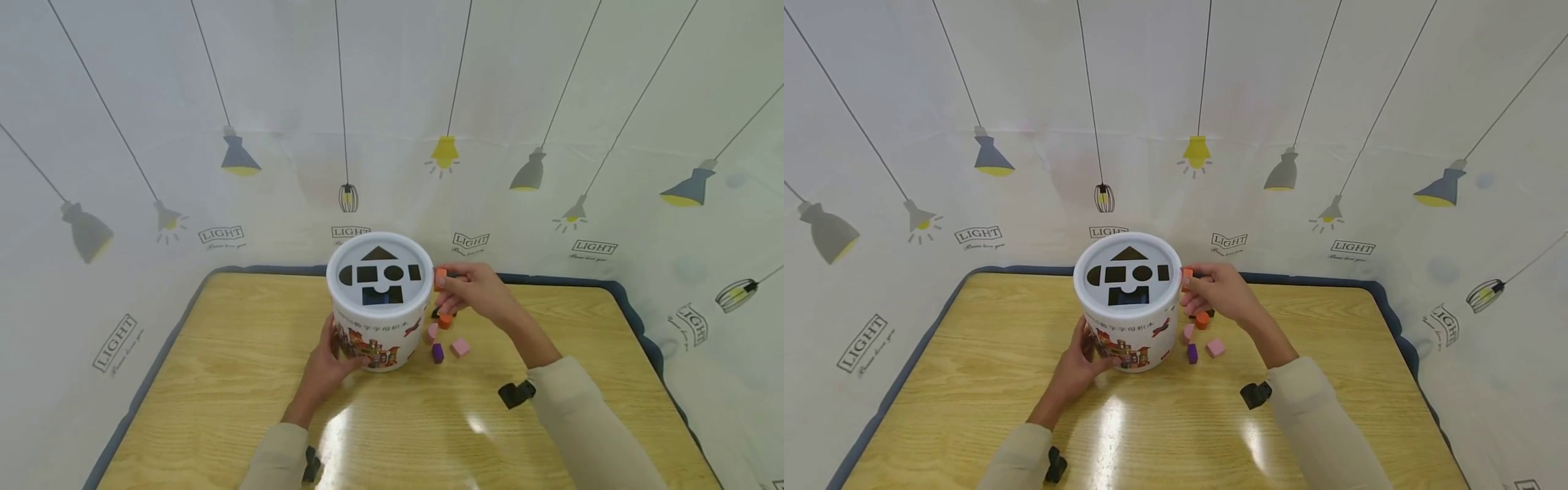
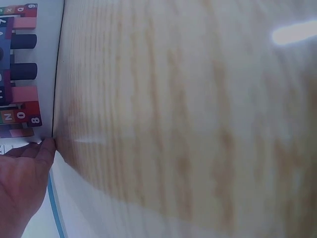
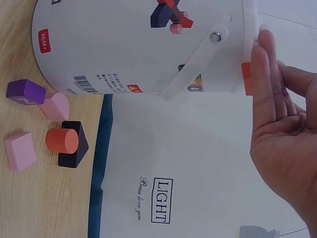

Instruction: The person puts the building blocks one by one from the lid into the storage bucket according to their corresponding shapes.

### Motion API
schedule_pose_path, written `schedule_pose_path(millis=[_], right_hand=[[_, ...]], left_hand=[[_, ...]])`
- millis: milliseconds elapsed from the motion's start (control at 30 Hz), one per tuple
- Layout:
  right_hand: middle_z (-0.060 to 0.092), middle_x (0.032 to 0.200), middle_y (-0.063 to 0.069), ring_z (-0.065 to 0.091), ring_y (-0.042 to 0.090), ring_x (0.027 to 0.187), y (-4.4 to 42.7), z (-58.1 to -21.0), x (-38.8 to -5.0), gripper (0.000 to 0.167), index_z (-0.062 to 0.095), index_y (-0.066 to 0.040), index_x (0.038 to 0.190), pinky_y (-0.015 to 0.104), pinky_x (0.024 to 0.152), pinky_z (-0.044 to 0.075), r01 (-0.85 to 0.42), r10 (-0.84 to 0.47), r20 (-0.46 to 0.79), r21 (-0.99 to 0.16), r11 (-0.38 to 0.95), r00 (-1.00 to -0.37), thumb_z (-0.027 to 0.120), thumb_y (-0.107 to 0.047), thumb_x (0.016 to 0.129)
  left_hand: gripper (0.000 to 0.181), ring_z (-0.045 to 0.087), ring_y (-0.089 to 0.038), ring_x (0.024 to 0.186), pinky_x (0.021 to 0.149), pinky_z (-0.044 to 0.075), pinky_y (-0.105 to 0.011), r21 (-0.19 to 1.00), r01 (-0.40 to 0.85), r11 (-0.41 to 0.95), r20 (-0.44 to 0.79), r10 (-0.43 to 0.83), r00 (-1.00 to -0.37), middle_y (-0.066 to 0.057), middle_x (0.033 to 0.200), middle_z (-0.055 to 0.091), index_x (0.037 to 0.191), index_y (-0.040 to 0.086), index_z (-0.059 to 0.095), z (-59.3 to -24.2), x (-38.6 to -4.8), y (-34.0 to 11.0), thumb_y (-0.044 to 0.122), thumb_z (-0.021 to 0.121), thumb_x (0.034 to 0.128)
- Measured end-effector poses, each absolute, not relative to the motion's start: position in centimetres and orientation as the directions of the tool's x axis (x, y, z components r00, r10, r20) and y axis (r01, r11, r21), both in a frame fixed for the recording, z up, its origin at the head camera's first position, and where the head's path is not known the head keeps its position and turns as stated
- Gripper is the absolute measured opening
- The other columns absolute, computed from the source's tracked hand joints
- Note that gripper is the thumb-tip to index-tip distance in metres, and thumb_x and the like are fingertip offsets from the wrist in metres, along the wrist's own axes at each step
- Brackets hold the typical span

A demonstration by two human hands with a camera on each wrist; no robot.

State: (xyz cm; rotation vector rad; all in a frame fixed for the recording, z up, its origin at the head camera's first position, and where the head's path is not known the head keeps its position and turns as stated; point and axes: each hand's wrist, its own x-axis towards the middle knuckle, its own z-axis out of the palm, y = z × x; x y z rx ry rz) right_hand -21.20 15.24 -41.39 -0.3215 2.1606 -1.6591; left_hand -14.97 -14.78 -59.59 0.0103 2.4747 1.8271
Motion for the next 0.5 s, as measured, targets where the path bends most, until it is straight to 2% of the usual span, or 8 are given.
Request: schedule_pose_path(millis=[267, 500], right_hand=[[0.071, 0.082, 0.015, 0.071, 0.026, 0.071, 15.0, -40.5, -21.0, 0.044, 0.054, -0.006, 0.137, 0.045, 0.073, 0.062, 0.044, -0.406, -0.158, -0.96, 0.276, -0.9, 0.059, -0.026, 0.098], [0.071, 0.079, 0.013, 0.071, 0.023, 0.068, 14.4, -40.1, -20.8, 0.046, 0.053, -0.004, 0.138, 0.042, 0.071, 0.063, 0.038, -0.407, -0.145, -0.965, 0.26, -0.902, 0.061, -0.024, 0.097]], left_hand=[[0.119, 0.031, -0.027, 0.144, 0.119, 0.025, -0.041, 0.957, -0.037, 0.287, -0.051, 0.041, -0.998, -0.007, 0.156, 0.033, 0.153, 0.046, 0.008, -59.4, -14.9, -14.8, 0.038, 0.089, 0.0656], [0.118, 0.03, -0.026, 0.144, 0.12, 0.024, -0.041, 0.955, -0.058, 0.291, -0.072, 0.037, -0.997, -0.005, 0.157, 0.031, 0.152, 0.048, 0.008, -59.2, -14.7, -14.8, 0.04, 0.089, 0.0657]])
